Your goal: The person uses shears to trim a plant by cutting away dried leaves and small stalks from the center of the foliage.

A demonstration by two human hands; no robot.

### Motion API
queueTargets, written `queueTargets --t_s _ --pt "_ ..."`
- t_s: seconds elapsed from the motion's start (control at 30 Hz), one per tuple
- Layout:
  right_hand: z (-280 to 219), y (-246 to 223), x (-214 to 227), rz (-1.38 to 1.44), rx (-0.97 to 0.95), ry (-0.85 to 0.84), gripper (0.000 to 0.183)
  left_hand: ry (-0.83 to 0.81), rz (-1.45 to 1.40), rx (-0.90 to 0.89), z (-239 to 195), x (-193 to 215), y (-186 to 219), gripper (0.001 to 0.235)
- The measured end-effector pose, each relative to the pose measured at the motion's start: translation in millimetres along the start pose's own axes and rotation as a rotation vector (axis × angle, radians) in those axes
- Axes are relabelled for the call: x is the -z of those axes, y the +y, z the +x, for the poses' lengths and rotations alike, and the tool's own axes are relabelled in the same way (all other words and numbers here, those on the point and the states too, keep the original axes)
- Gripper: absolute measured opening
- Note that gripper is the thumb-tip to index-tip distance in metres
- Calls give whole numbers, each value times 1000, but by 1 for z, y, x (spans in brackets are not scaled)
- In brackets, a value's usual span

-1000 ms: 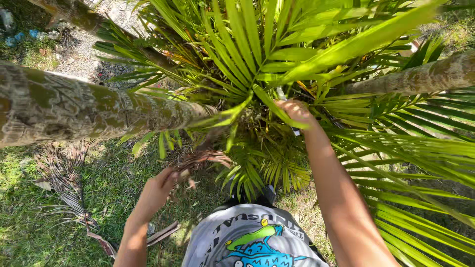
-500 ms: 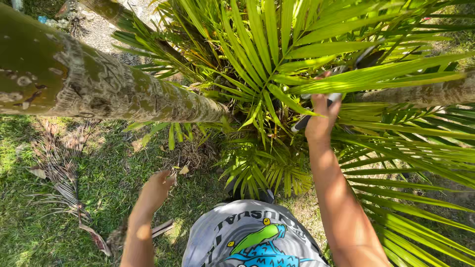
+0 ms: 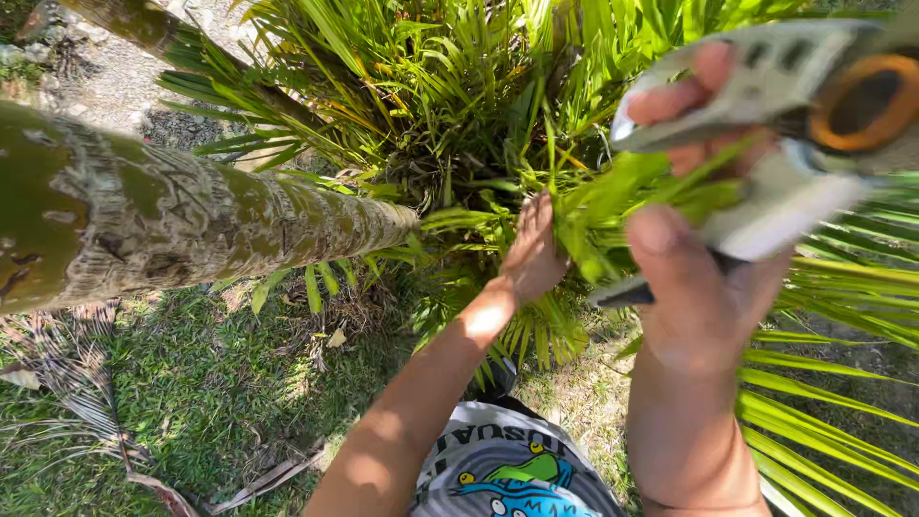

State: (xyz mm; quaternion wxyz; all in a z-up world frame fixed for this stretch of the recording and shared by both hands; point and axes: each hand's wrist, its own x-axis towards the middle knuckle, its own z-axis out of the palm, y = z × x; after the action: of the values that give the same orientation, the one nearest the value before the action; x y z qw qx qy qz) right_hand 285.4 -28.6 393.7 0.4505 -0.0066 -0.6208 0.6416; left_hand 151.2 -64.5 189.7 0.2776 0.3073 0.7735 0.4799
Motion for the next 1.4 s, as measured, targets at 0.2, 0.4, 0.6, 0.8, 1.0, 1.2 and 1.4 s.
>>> queueTargets --t_s 0.2,0.4,0.6,0.8,1.0,1.2,1.4 --pt "10 16 -73 -543 -67 -127 79 -646 -2196 144 -83 42 95 88" --pt "11 15 -121 -749 189 -319 82 -377 -1827 30 -115 85 50 68" --pt "15 9 -159 -600 121 -329 79 -447 -1610 124 -114 54 -38 63" --pt "14 35 -170 -469 81 -243 65 -581 -800 196 -75 -16 -83 57" --pt "15 108 -163 -850 127 -189 85 -555 -226 109 -36 -59 -118 51" --pt "-14 94 -179 -800 123 -309 76 -550 -192 76 -40 -79 -126 46" --pt "16 75 -169 -659 140 -400 52 -541 -125 84 -49 -82 -137 41"
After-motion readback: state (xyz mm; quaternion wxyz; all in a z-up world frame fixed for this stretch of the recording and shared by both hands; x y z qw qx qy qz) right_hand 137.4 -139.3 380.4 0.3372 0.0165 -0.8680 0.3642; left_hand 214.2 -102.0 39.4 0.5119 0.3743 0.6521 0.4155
